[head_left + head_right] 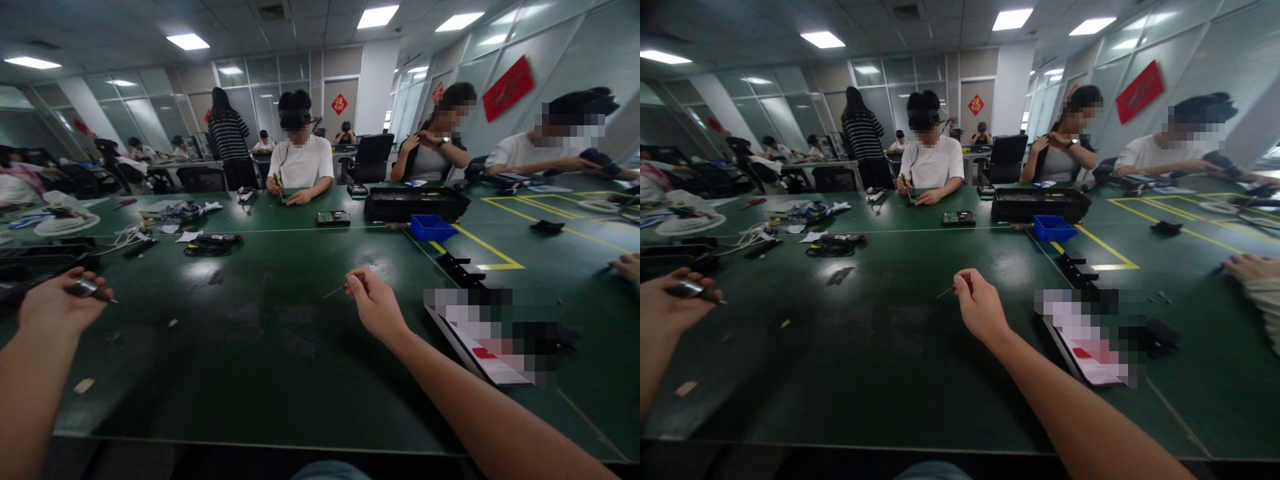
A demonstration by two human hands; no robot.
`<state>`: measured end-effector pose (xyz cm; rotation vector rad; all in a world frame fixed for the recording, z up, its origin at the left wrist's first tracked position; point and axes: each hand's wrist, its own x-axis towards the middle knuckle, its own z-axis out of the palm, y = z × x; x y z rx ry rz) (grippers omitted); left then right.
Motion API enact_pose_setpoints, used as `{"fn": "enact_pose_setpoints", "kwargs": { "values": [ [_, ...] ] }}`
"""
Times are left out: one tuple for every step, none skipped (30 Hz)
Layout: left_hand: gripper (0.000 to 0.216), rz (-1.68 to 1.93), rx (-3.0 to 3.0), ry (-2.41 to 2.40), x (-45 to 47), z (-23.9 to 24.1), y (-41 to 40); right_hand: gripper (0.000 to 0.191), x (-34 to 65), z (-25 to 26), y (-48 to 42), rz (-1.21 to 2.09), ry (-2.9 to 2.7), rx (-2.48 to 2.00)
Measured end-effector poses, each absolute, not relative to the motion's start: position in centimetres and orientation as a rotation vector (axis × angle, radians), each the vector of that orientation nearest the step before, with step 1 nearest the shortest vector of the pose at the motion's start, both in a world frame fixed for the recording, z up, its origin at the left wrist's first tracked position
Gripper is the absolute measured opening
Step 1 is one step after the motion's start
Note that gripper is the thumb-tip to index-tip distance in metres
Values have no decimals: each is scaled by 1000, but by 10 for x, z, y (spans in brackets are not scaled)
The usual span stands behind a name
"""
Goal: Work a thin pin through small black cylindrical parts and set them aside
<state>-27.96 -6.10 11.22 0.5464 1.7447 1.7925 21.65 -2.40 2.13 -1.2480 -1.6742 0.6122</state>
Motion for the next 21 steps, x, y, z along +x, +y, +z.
{"fn": "enact_pose_setpoints", "kwargs": {
  "values": [
    [20, 1848, 517, 1688, -269, 111, -55, 26, 217, 21, -24, 610, -1678, -1245],
    [18, 1892, 496, 1619, -256, 110, -50, 26, 217, 22, -24, 608, -1678, -1242],
    [19, 1870, 535, 1536, -241, 110, -46, 26, 217, 22, -25, 609, -1677, -1240],
    [20, 1851, 590, 1466, -224, 111, -42, 26, 217, 22, -25, 611, -1676, -1239],
    [21, 1820, 621, 1417, -207, 111, -39, 25, 217, 23, -25, 613, -1676, -1239],
    [23, 1787, 652, 1376, -190, 111, -35, 25, 217, 23, -25, 617, -1675, -1241],
    [24, 1744, 692, 1336, -174, 111, -32, 26, 217, 23, -25, 620, -1678, -1242],
    [25, 1683, 736, 1304, -158, 110, -29, 26, 217, 24, -25, 623, -1680, -1244],
    [26, 1631, 780, 1276, -143, 110, -27, 26, 217, 24, -25, 625, -1683, -1246],
    [26, 1567, 823, 1249, -129, 109, -25, 26, 217, 24, -25, 626, -1683, -1248],
    [27, 1514, 868, 1224, -115, 108, -23, 25, 217, 24, -26, 628, -1684, -1249],
    [28, 1465, 907, 1209, -101, 107, -22, 25, 217, 24, -26, 630, -1685, -1251],
    [29, 1422, 958, 1189, -87, 106, -22, 25, 217, 25, -26, 631, -1687, -1252],
    [30, 1380, 1016, 1170, -73, 105, -22, 25, 217, 25, -26, 631, -1690, -1253],
    [30, 1339, 1080, 1153, -59, 104, -22, 25, 218, 26, -26, 634, -1692, -1254],
    [29, 1289, 1149, 1138, -45, 101, -23, 25, 218, 26, -27, 636, -1692, -1255],
    [28, 1231, 1221, 1125, -31, 98, -24, 25, 218, 27, -27, 639, -1692, -1254],
    [27, 1169, 1291, 1110, -17, 95, -25, 25, 218, 27, -27, 640, -1690, -1254],
    [27, 1109, 1365, 1094, -5, 90, -27, 25, 218, 27, -27, 639, -1687, -1253],
    [28, 1046, 1441, 1088, 6, 84, -29, 25, 218, 27, -27, 636, -1684, -1251],
    [32, 984, 1521, 1089, 16, 78, -30, 24, 218, 27, -27, 629, -1682, -1248]
  ]
}}
